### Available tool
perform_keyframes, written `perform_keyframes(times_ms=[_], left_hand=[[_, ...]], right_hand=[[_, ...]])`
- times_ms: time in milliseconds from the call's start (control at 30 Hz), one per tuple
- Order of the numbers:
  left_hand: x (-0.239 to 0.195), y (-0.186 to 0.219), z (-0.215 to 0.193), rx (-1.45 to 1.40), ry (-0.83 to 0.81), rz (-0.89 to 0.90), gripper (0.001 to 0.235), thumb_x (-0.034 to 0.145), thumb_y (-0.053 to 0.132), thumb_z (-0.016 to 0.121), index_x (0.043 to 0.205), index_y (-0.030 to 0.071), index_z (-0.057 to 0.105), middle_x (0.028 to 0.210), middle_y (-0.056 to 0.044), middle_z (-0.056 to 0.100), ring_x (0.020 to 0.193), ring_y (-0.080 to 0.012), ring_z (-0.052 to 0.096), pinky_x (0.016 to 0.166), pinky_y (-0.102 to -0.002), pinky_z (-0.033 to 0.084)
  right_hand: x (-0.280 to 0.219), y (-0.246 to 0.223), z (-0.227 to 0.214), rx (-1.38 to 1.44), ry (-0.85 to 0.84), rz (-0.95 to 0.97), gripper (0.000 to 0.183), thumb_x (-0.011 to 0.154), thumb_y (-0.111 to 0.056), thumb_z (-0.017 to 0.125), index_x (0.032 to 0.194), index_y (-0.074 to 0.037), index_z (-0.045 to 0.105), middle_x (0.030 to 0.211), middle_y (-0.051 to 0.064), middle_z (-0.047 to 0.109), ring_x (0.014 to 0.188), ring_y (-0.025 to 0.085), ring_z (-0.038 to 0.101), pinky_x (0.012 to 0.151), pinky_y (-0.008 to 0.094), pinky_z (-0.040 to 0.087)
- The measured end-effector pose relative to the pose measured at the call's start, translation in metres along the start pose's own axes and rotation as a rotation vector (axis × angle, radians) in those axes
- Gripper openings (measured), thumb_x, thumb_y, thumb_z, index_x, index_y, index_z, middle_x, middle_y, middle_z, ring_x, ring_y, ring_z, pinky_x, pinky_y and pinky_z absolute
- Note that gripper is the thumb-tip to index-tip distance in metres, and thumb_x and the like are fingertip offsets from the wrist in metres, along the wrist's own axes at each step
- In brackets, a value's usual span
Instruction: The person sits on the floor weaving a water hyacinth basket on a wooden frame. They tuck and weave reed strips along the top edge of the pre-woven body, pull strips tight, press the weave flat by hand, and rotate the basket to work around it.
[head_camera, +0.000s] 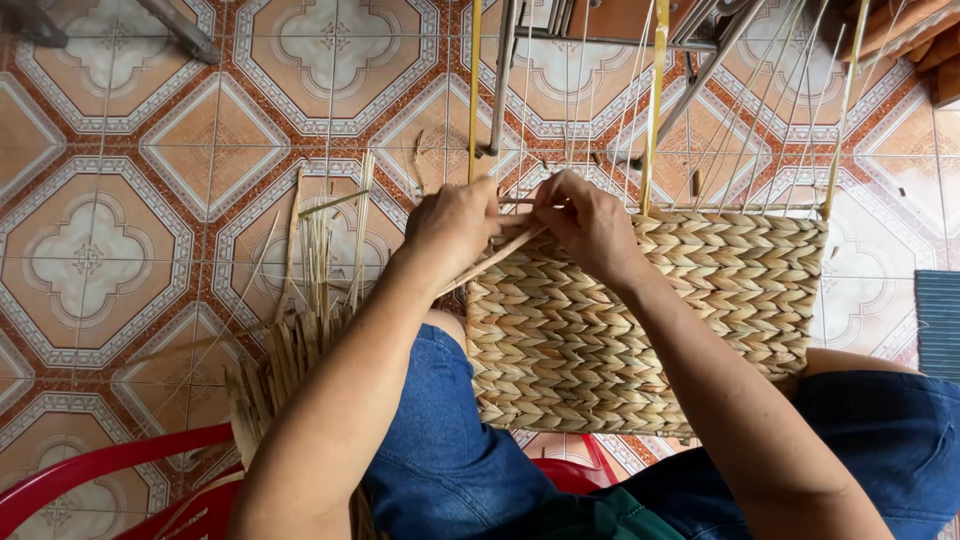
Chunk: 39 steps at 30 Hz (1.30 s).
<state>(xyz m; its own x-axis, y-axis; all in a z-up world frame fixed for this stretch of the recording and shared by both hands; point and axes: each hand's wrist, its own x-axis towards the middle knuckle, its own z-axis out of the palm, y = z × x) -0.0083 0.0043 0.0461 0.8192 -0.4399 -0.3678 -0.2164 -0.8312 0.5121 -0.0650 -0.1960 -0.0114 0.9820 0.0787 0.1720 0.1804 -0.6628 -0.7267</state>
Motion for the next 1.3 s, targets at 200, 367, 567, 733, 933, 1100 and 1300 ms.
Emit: perform_keyframes(times_ms=[200,367,567,733,933,1100,1300], left_hand=[[-0.003,0.004,0.007,0.043,0.138,0.096,0.031,0.087,0.026,0.076,0.107,0.006,0.063,0.118,-0.015,0.061,0.095,-0.0249,0.065,0.076,-0.038,0.061],[0.015,-0.008,0.036,0.165,0.005,0.278,0.056,0.080,0.033,0.074,0.127,0.007,0.058,0.113,-0.016,0.067,0.095,-0.0272,0.069,0.080,-0.045,0.058],[-0.009,0.008,-0.010,0.110,-0.132,0.078,0.026,0.099,0.022,0.065,0.124,0.019,0.062,0.103,-0.008,0.075,0.094,-0.0234,0.073,0.089,-0.042,0.057],[0.005,-0.017,-0.003,0.178,0.512,0.517,0.019,0.070,0.028,0.081,0.077,0.013,0.072,0.103,-0.008,0.074,0.092,-0.0275,0.069,0.077,-0.046,0.057],[0.031,-0.019,0.027,0.108,0.399,0.398,0.028,0.098,0.036,0.074,0.085,0.011,0.075,0.094,-0.008,0.073,0.084,-0.0219,0.067,0.077,-0.039,0.058],[0.043,-0.002,0.014,-0.295,-0.142,-0.038,0.040,0.101,0.022,0.058,0.141,0.026,0.055,0.088,-0.006,0.075,0.077,-0.0147,0.071,0.067,-0.030,0.056],[0.051,-0.042,0.025,-0.674,-0.081,0.395,0.019,0.095,0.024,0.071,0.096,0.006,0.075,0.092,-0.002,0.080,0.085,-0.0056,0.078,0.074,-0.027,0.065]], right_hand=[[0.003,-0.007,0.002,-0.105,0.048,0.066,0.007,0.100,-0.010,0.063,0.100,-0.003,0.060,0.084,0.008,0.076,0.072,0.020,0.075,0.060,0.034,0.062],[0.009,-0.012,-0.015,0.077,-0.064,0.229,0.013,0.101,-0.011,0.060,0.112,-0.003,0.060,0.087,0.009,0.075,0.071,0.016,0.074,0.060,0.029,0.064],[0.008,-0.022,-0.028,0.215,0.044,0.167,0.016,0.101,-0.012,0.065,0.111,-0.001,0.073,0.094,0.010,0.076,0.072,0.013,0.069,0.064,0.031,0.059],[0.012,-0.022,0.003,-0.139,0.066,-0.274,0.011,0.089,-0.013,0.074,0.097,-0.006,0.078,0.086,0.010,0.074,0.069,0.018,0.069,0.065,0.035,0.061],[0.015,-0.004,0.016,-0.144,0.098,-0.037,0.009,0.097,-0.008,0.070,0.095,0.000,0.065,0.084,0.015,0.072,0.068,0.025,0.070,0.062,0.038,0.060],[0.014,0.013,0.019,0.051,0.036,0.036,0.007,0.100,-0.005,0.062,0.106,-0.002,0.058,0.087,0.009,0.073,0.072,0.018,0.072,0.063,0.033,0.061],[0.020,-0.012,0.004,0.346,-0.047,0.375,0.009,0.099,-0.011,0.067,0.104,-0.004,0.065,0.083,0.011,0.069,0.067,0.018,0.064,0.057,0.036,0.053]])
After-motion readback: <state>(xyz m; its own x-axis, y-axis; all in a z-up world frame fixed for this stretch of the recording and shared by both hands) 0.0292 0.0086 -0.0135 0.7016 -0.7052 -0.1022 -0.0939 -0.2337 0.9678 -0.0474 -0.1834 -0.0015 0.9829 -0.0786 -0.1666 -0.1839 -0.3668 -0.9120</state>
